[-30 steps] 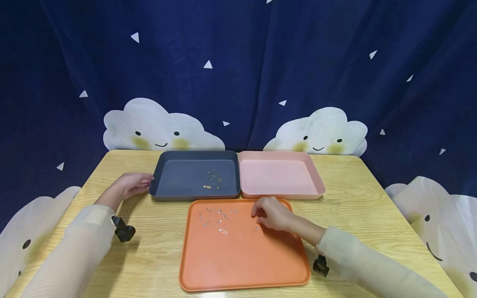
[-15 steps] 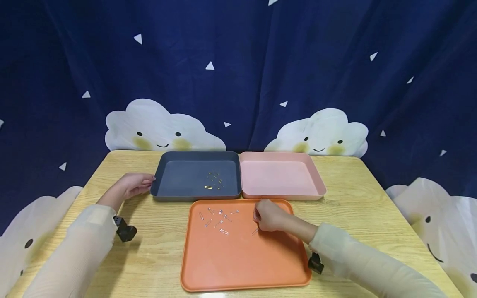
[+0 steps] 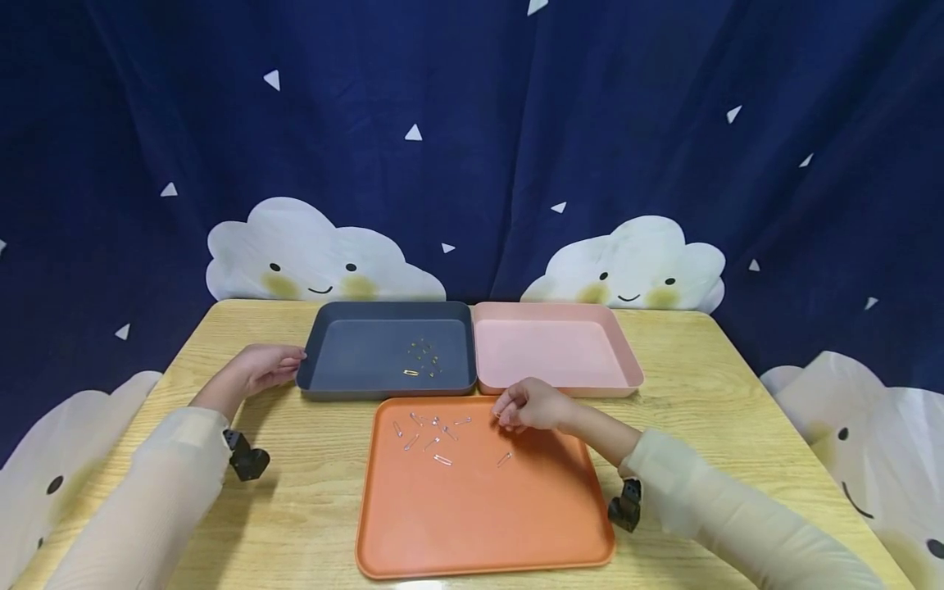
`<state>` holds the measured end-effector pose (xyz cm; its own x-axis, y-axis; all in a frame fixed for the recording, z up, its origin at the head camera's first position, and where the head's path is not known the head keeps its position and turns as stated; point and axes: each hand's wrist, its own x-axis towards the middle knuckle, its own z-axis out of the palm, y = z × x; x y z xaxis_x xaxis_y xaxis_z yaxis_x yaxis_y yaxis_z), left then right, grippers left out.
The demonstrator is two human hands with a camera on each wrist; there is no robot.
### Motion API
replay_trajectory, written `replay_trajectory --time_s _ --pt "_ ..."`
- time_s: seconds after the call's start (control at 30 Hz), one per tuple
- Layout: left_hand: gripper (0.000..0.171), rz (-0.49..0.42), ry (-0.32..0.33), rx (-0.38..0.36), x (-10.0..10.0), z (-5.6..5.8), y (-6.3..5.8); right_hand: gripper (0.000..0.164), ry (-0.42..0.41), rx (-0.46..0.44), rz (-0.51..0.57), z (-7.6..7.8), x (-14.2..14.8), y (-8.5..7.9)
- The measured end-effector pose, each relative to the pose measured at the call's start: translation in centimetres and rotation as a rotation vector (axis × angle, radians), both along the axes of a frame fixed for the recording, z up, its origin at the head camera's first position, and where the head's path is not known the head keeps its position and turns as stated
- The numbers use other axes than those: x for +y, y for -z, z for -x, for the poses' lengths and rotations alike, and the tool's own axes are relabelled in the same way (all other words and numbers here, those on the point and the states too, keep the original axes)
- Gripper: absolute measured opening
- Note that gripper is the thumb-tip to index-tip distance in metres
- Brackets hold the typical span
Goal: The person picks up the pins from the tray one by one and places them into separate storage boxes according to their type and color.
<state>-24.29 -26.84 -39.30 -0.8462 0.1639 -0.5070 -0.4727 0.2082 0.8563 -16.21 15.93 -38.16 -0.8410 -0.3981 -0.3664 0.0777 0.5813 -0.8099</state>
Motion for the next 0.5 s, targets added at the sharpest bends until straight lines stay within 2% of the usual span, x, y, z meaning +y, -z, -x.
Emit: replay_trajectory --time_s 0.13,0.33,0.5 --pt "0.061 0.017 0.004 0.001 0.0 0.0 0.0 0.028 0.002 -0.040 0.029 0.2 0.1 -0.4" --pt "0.062 0.030 0.003 -0.007 0.1 0.0 -0.1 0.021 0.006 -0.082 0.065 0.6 0.2 -0.9" --pt "0.061 0.028 0.000 -0.002 0.1 0.0 -0.1 0.027 0.006 -0.125 0.112 1.3 0.2 -1.5"
